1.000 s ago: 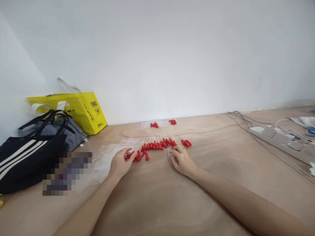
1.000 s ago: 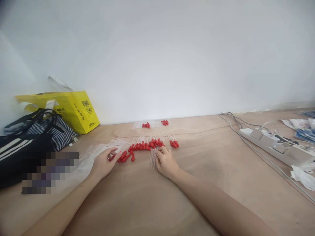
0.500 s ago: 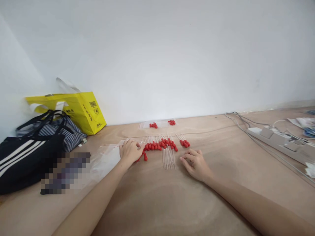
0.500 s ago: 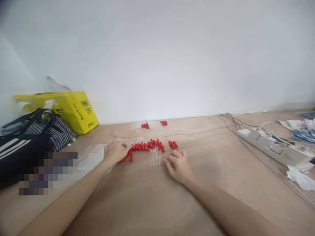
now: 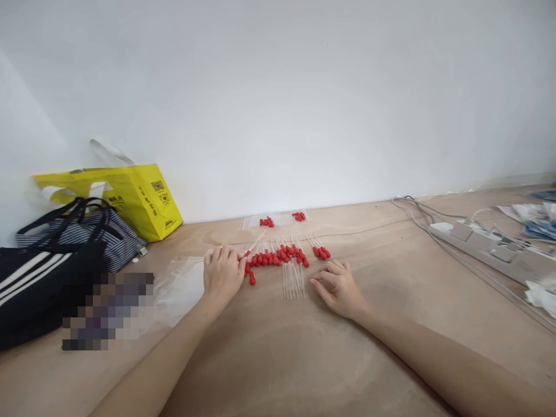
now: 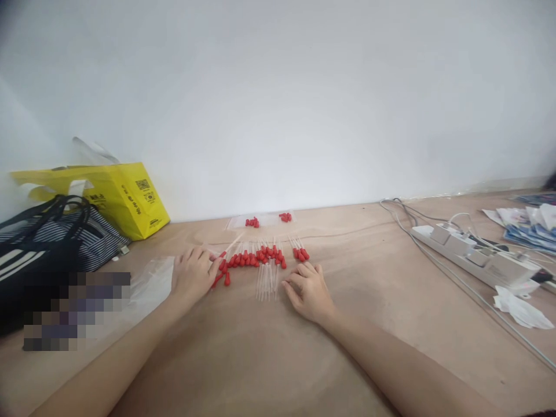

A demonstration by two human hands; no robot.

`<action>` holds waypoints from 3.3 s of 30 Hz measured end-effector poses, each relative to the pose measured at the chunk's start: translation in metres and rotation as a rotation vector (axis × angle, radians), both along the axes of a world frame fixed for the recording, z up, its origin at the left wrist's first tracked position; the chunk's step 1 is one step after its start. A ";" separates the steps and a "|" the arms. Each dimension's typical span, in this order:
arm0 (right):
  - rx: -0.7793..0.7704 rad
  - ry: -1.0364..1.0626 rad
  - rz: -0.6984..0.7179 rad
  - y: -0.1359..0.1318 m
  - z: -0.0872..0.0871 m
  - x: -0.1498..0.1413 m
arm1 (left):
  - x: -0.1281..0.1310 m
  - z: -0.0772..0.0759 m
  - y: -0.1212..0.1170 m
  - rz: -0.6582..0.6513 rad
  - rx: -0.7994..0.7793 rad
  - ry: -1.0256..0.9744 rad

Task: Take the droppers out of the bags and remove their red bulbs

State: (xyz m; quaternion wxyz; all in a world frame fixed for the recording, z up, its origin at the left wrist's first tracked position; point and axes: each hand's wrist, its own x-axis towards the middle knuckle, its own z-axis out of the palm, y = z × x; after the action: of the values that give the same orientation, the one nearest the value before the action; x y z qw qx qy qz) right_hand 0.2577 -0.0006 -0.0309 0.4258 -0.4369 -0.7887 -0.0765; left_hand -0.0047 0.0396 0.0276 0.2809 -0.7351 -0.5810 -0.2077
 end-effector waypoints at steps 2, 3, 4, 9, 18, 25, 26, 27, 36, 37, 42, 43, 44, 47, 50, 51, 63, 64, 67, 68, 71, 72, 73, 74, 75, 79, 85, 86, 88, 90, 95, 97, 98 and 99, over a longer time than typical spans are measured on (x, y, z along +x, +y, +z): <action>0.055 0.012 -0.021 0.001 0.001 -0.003 | 0.006 -0.005 -0.018 -0.185 0.076 0.055; 0.080 0.017 -0.026 0.001 0.002 -0.004 | 0.010 -0.008 -0.027 -0.275 0.093 0.065; 0.097 0.016 -0.023 0.000 0.003 -0.006 | 0.015 -0.012 -0.035 -0.352 0.108 0.066; 0.115 -0.108 0.104 -0.002 0.006 -0.014 | 0.036 -0.030 -0.054 -0.530 0.120 0.021; 0.136 -0.195 0.167 0.001 0.002 -0.023 | 0.039 -0.037 -0.048 -0.619 0.091 -0.056; 0.223 -0.192 0.175 -0.002 0.006 -0.026 | 0.045 -0.042 -0.042 -0.717 0.058 -0.060; 0.236 -0.194 0.169 -0.002 0.006 -0.026 | 0.045 -0.043 -0.041 -0.719 0.058 -0.070; 0.246 -0.195 0.161 -0.002 0.006 -0.027 | 0.045 -0.043 -0.041 -0.719 0.058 -0.078; 0.273 -0.227 0.156 -0.004 0.006 -0.022 | 0.042 -0.037 -0.050 -0.722 0.041 -0.056; 0.273 -0.226 0.159 -0.005 0.006 -0.022 | 0.041 -0.036 -0.050 -0.723 0.042 -0.054; 0.314 -0.191 0.186 -0.005 0.007 -0.023 | 0.037 -0.035 -0.050 -0.709 0.057 -0.017; 0.315 -0.187 0.189 -0.005 0.007 -0.023 | 0.036 -0.036 -0.049 -0.705 0.058 -0.010; 0.311 -0.187 0.192 -0.005 0.007 -0.023 | 0.036 -0.036 -0.049 -0.703 0.056 -0.002; 0.295 -0.195 0.195 -0.005 0.007 -0.023 | 0.036 -0.036 -0.049 -0.704 0.062 0.020; 0.278 -0.194 0.201 -0.006 0.008 -0.023 | 0.036 -0.034 -0.050 -0.706 0.076 0.032; 0.271 -0.192 0.206 -0.006 0.008 -0.023 | 0.037 -0.034 -0.050 -0.705 0.078 0.033; 0.262 -0.182 0.239 -0.006 0.009 -0.023 | 0.035 -0.034 -0.052 -0.705 0.092 0.072; 0.261 -0.182 0.239 -0.007 0.009 -0.024 | 0.035 -0.034 -0.052 -0.705 0.092 0.071; 0.259 -0.185 0.240 -0.007 0.010 -0.024 | 0.035 -0.033 -0.053 -0.703 0.089 0.067; 0.258 -0.186 0.239 -0.007 0.010 -0.024 | 0.035 -0.033 -0.054 -0.700 0.086 0.068; 0.256 -0.191 0.238 -0.007 0.010 -0.024 | 0.036 -0.032 -0.054 -0.692 0.077 0.068; 0.254 -0.192 0.239 -0.007 0.009 -0.024 | 0.036 -0.032 -0.055 -0.690 0.076 0.068; 0.252 -0.193 0.241 -0.007 0.009 -0.024 | 0.036 -0.032 -0.055 -0.689 0.075 0.067; 0.249 -0.194 0.244 -0.007 0.009 -0.024 | 0.036 -0.032 -0.055 -0.688 0.076 0.068; 0.245 -0.193 0.248 -0.007 0.009 -0.024 | 0.036 -0.033 -0.054 -0.688 0.079 0.067; 0.229 -0.195 0.263 -0.007 0.009 -0.023 | 0.035 -0.036 -0.054 -0.685 0.093 0.053; 0.225 -0.203 0.288 -0.007 0.009 -0.024 | 0.035 -0.036 -0.055 -0.675 0.069 0.029; 0.226 -0.201 0.294 -0.007 0.008 -0.024 | 0.036 -0.036 -0.055 -0.675 0.064 0.024; 0.225 -0.199 0.303 -0.007 0.008 -0.024 | 0.036 -0.035 -0.056 -0.676 0.059 0.010; 0.219 -0.195 0.310 -0.007 0.008 -0.024 | 0.037 -0.034 -0.057 -0.672 0.062 -0.006; 0.198 -0.191 0.322 -0.007 0.006 -0.023 | 0.037 -0.035 -0.058 -0.673 0.066 -0.044; 0.194 -0.187 0.316 -0.008 0.006 -0.023 | 0.037 -0.036 -0.057 -0.676 0.069 -0.065; 0.191 -0.186 0.308 -0.008 0.006 -0.023 | 0.037 -0.037 -0.056 -0.675 0.070 -0.077; 0.186 -0.185 0.297 -0.008 0.006 -0.023 | 0.038 -0.037 -0.055 -0.672 0.066 -0.091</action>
State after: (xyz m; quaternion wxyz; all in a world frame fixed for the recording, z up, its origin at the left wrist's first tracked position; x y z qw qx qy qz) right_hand 0.2346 -0.0088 -0.0248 0.3965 -0.2656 -0.8698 -0.1252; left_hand 0.0329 -0.0158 -0.0097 0.1942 -0.8659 -0.3110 -0.3401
